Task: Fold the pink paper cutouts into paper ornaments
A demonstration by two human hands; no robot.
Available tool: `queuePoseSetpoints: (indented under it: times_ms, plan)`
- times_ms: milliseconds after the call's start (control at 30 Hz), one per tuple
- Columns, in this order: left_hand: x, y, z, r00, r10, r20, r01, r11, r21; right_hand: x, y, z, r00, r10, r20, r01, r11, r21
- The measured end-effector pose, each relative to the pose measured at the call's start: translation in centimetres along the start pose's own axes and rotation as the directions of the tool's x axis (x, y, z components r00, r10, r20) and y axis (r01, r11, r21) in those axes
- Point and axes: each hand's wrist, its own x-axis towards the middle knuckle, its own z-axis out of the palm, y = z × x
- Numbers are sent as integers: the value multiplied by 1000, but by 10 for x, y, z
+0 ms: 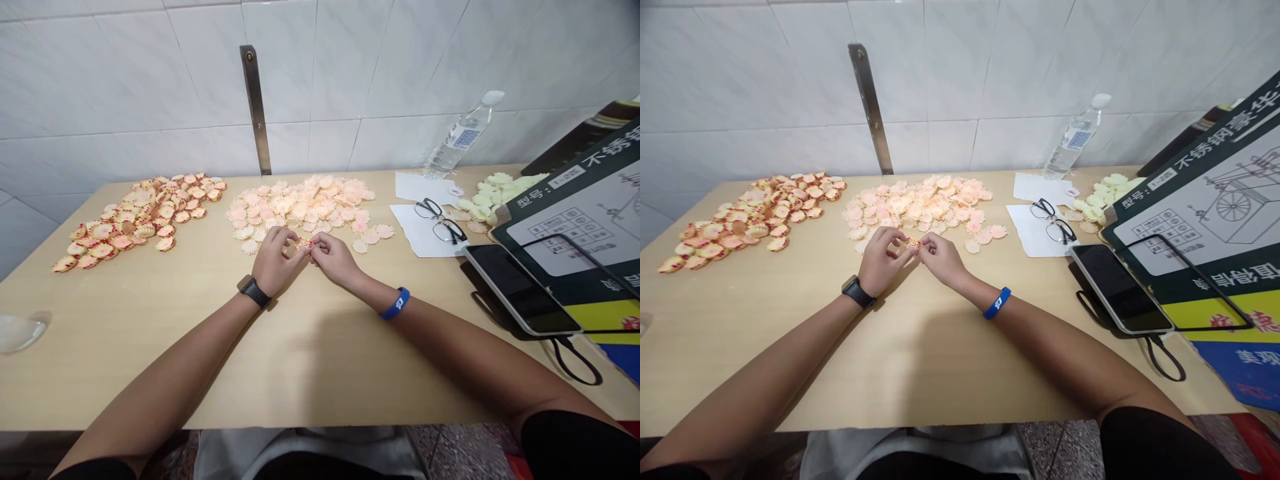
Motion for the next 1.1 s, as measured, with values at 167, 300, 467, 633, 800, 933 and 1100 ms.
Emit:
queuePoseSetpoints:
  times_ms: [167, 300, 467, 633, 800, 933, 1100]
  plan:
    - [1, -3, -1, 1000, 18, -23, -17, 999, 36, 0, -1, 1, 1000, -14, 1, 14, 1000, -4]
    - [2, -3, 0, 992, -124, 15, 124, 989, -79, -2, -5, 1, 1000, 17, 24, -18, 999, 29]
    - [1, -2, 1, 993, -109, 40, 113, 987, -112, -2, -6, 1, 1000, -23, 11, 23, 999, -27]
    - [0, -4, 1, 989, -132, 60, 141, 974, -180, 0, -4, 1, 1000, 11, -18, -13, 996, -89]
    - [-3, 2, 1, 995, -53, 87, 65, 987, -144, 1, -5, 1, 998, -17, -62, 4, 980, -198]
    - [-4, 4, 3, 994, -46, 96, 63, 981, -186, 1, -3, 0, 999, -17, -33, 12, 988, -153]
    - [0, -2, 4, 992, -34, 118, 59, 976, -208, 1, 0, -2, 1000, -6, -4, 6, 998, -68]
